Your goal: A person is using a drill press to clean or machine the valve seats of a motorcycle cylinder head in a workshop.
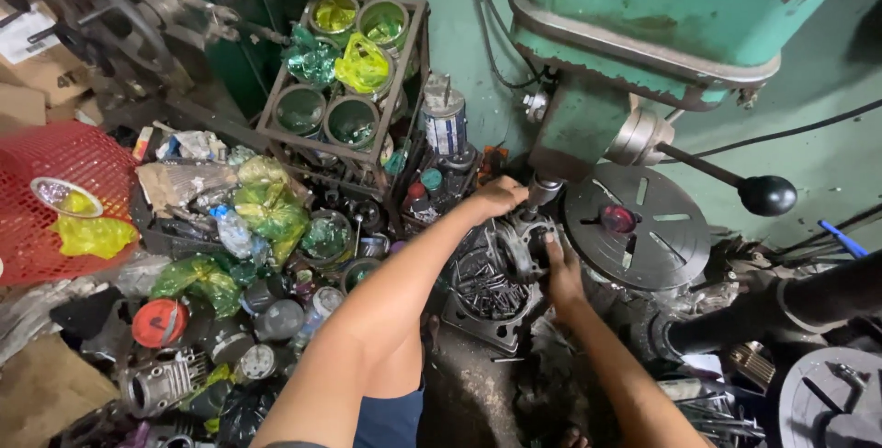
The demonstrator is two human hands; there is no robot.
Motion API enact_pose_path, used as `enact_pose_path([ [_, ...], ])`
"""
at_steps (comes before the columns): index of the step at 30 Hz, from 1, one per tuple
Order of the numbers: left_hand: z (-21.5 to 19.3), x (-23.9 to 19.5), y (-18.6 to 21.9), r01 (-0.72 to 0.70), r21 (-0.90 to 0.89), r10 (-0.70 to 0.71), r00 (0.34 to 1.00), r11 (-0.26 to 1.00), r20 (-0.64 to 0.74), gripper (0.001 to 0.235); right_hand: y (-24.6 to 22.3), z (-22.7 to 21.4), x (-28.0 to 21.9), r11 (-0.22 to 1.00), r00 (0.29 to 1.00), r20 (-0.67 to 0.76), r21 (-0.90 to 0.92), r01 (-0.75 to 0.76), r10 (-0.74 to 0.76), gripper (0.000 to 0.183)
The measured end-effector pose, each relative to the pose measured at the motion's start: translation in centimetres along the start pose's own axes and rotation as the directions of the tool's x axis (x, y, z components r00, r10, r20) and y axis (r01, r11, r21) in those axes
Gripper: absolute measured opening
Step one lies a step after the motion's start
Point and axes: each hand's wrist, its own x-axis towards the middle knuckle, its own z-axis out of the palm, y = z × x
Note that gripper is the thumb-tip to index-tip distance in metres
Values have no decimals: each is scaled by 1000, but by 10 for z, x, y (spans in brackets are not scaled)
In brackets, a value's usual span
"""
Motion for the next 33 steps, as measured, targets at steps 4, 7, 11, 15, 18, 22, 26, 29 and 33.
enact_pose_path([
  [4,-4,-27,14,-7,-250,26,997,968,73,55,-1,0,-4,999,999,6,20,46,-46,86],
  [7,-1,-4,2,14,-189,1,997,982,79,58,-10,-1,-24,999,999,0,-17,34,-34,86],
  [11,17,23,-17,6,-227,16,995,974,94,50,-37,4,-37,998,998,34,31,47,-48,92],
  [15,14,29,-25,32,-294,-4,995,955,96,53,-32,1,-41,999,999,0,-12,51,-51,92],
  [18,1,18,-13,-42,-180,45,999,983,14,45,-18,4,-33,998,999,-24,-54,-27,26,96],
  [22,-20,-11,9,-89,-272,25,973,958,-230,47,5,2,-4,998,999,24,50,36,-38,93],
  [26,-78,-87,82,-295,-502,-141,737,813,-661,41,-27,2,-47,990,993,6,-80,115,-115,91],
  [29,-110,-116,122,-520,-454,-11,649,723,-760,42,-20,1,-33,986,986,3,-19,165,-165,89],
  [33,-129,-23,101,-435,-312,149,750,844,-644,38,-4,-2,-12,984,986,39,-68,166,-164,93],
])
